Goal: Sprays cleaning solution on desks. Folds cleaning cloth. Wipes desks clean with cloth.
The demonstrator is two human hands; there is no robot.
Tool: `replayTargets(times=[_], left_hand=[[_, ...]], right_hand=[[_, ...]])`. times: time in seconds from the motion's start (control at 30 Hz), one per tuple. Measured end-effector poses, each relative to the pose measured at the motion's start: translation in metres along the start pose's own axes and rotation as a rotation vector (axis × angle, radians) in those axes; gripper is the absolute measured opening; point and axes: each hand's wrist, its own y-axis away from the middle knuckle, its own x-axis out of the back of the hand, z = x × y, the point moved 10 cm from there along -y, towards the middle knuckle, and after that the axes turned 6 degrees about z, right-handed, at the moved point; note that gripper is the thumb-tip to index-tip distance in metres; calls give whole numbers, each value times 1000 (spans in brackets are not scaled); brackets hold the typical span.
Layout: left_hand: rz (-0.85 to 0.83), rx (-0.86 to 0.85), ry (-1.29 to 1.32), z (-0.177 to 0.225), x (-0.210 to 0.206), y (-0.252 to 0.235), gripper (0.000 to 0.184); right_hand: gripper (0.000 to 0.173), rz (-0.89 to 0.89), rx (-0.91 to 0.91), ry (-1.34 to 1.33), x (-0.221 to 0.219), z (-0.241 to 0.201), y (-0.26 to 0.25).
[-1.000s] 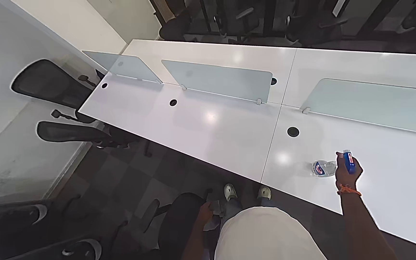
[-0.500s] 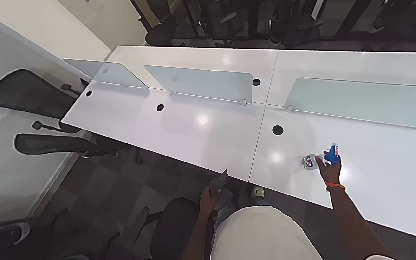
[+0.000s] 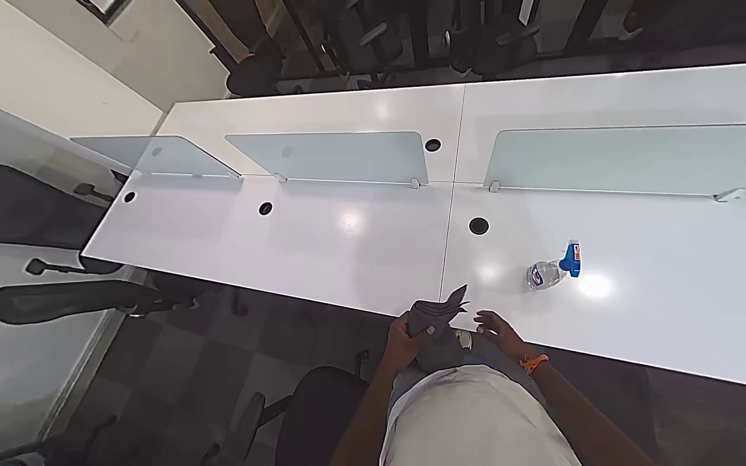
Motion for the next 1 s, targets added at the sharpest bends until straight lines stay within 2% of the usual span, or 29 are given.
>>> replayTargets(times=[0.07,0.1,0.13,0.2,0.27,0.33,0.4,0.47,0.57,0.63,0.7,0.83,1.0], left_hand=[[-16,11,148,25,-5,1,38],[6,25,191,30,-3,-1,41],[53,45,211,29,0,-5,42],[223,107,188,16,14,-15,50],[378,151,32,0,31,-17,73],[418,121,-210,-9,41,-13,90],[367,48,-383,-7,38,-4,85],[190,-57,-449,-2,19,9,71],[-114,-259,-544,7,-23,29,75],[-190,-323,-644,7,-41,36,83],[-197,-298,-695,2,-46,34,79],[-99,-221,-567,3,-33,27,43],[-23,-215,-408,16,-20,26,35]], right_hand=[[93,-140,64,-94,-33,-58,12],[90,-137,43,-139,-42,-82,19],[78,-117,15,-205,-49,-96,23],[59,-59,26,-328,-57,-108,15],[47,6,68,-402,-61,-108,3],[44,45,78,-395,-64,-104,-3],[41,88,99,-369,-65,-101,-7],[38,157,78,-353,-61,-94,-10],[39,278,-14,-437,-54,-87,-15],[39,299,-81,-506,-56,-87,-16],[36,279,-144,-538,-62,-90,-16],[33,207,-173,-480,-73,-98,-14],[35,143,-118,-409,-75,-103,-11]])
